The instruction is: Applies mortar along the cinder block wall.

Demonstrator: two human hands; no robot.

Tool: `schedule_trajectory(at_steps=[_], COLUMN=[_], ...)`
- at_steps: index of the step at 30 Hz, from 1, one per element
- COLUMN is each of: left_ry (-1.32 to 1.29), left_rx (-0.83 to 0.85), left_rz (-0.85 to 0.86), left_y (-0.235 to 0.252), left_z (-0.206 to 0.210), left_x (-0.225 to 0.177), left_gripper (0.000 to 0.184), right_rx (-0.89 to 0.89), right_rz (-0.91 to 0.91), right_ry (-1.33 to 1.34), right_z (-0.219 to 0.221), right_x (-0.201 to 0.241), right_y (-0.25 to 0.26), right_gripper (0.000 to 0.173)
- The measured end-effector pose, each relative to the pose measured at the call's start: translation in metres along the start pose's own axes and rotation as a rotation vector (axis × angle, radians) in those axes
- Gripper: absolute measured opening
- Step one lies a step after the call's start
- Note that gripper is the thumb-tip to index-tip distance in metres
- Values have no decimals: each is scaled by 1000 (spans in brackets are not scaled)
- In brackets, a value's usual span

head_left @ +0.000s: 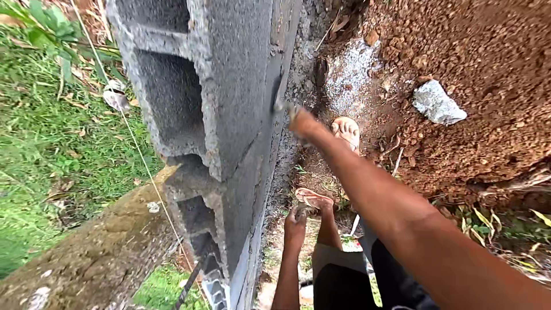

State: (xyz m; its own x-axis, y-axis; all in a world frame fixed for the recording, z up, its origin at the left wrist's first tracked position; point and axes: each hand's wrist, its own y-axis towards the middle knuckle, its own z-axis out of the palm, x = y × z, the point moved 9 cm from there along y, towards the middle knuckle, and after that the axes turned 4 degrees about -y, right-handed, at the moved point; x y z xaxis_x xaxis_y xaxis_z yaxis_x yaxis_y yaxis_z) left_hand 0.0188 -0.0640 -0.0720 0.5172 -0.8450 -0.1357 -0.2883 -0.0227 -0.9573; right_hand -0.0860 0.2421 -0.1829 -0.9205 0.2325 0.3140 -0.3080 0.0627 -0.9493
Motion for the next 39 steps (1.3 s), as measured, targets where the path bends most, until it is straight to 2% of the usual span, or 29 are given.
schedule_trajectory(at_steps=[3, 6, 10, 16, 20, 23, 25, 27, 30, 32, 34, 36, 37, 39], left_ry=[147, 377, 604, 671, 632, 572, 590, 607, 652, 659, 653, 640, 636, 623], left_rx=[-37, -89, -160, -224, -212, -203, -191, -188, -207, -219, -223, -219, -215, -224], left_rz=[5, 44, 161, 228, 141, 161, 190, 221, 305, 316, 310, 300, 296, 312], left_y=[-3, -9, -15, -26, -24, -24, -27, -29, -32, -27, -24, -24, -26, -26], left_z=[-9, -28, -54, -79, -70, -62, -56, -50, -44, -43, -43, -42, -42, -42], left_x=[22, 49, 94, 176, 224, 225, 217, 208, 203, 205, 208, 210, 211, 212], left_gripper=[39, 44, 44, 45, 49, 49, 49, 48, 48, 48, 49, 48, 48, 48], right_rx=[159, 197, 21, -196, -218, -142, -101, -169, -337, -387, -313, -64, 88, 217], right_rz=[99, 163, 118, -54, -56, -42, -17, -41, -131, -156, -125, -62, -29, 0], right_ry=[4, -31, -54, 40, 53, 37, -83, -113, 61, 260, 540, 870, 954, 1035], right_z=[97, 133, 112, 69, 103, 115, 97, 69, 38, 38, 65, 116, 140, 161], right_x=[-78, -125, -130, -79, -83, -88, -82, -75, -74, -86, -107, -123, -130, -145], right_y=[-15, -28, -20, 14, 34, 26, 10, -3, -16, -15, -3, 15, 24, 38], right_gripper=[41, 47, 53, 49, 56, 52, 47, 46, 50, 50, 42, 11, 15, 19])
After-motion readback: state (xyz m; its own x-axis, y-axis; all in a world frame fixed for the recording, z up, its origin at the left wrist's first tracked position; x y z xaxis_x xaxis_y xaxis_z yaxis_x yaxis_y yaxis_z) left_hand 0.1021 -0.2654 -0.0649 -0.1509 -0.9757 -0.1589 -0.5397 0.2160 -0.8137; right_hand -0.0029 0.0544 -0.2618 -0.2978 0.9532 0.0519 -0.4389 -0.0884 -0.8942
